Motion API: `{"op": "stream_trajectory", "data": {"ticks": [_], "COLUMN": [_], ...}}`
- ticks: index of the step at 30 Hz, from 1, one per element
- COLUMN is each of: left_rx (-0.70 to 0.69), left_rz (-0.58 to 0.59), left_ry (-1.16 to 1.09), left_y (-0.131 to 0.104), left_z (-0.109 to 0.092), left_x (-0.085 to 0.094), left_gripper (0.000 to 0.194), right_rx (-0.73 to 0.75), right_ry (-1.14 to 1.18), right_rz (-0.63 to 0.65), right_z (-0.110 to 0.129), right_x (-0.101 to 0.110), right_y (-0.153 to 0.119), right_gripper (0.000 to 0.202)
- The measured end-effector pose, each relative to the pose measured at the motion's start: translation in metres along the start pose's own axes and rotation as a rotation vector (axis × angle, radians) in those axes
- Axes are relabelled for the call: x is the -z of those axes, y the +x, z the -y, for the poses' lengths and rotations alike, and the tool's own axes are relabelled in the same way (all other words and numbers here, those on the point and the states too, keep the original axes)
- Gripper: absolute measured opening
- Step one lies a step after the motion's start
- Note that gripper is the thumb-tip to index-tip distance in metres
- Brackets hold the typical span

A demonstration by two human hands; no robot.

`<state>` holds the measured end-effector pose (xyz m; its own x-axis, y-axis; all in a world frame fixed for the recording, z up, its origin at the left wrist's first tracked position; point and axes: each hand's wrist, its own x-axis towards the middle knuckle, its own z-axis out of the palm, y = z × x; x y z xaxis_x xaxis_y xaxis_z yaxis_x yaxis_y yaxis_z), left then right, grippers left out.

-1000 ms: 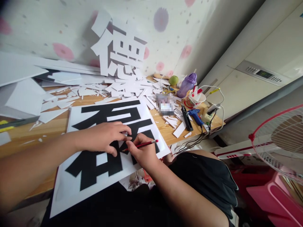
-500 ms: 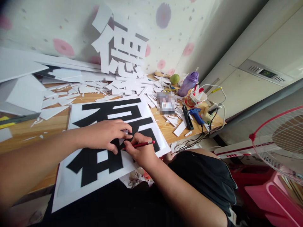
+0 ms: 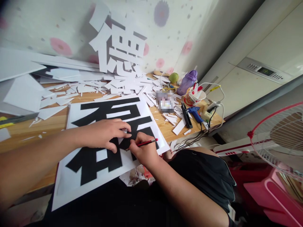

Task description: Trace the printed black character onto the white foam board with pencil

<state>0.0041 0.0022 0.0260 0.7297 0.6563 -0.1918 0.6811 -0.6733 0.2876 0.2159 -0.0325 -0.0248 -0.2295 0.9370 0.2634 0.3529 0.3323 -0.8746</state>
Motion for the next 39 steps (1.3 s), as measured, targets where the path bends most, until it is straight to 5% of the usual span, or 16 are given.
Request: {"op": "stream_trajectory", "data": {"ticks": [21, 39], "left_rx": [-0.018, -0.047], "left_rz": [-0.023, -0.057], "left_ry": [0.015, 0.028], "left_y": [0.0000, -0.0002], "left_z": [0.0041, 0.0065], "left_x": [-0.0033, -0.0054], "left_gripper": [0.059, 0.058], "right_rx": [-0.129, -0.071], "right_ry": [0.132, 0.086], "right_rz": [0.021, -0.078], "right_z": [-0.0030, -0.0092], "right_x": [0.0046, 0.0030], "right_y": [-0.0050, -0.0031], "right_gripper": [0.032, 0.033]}}
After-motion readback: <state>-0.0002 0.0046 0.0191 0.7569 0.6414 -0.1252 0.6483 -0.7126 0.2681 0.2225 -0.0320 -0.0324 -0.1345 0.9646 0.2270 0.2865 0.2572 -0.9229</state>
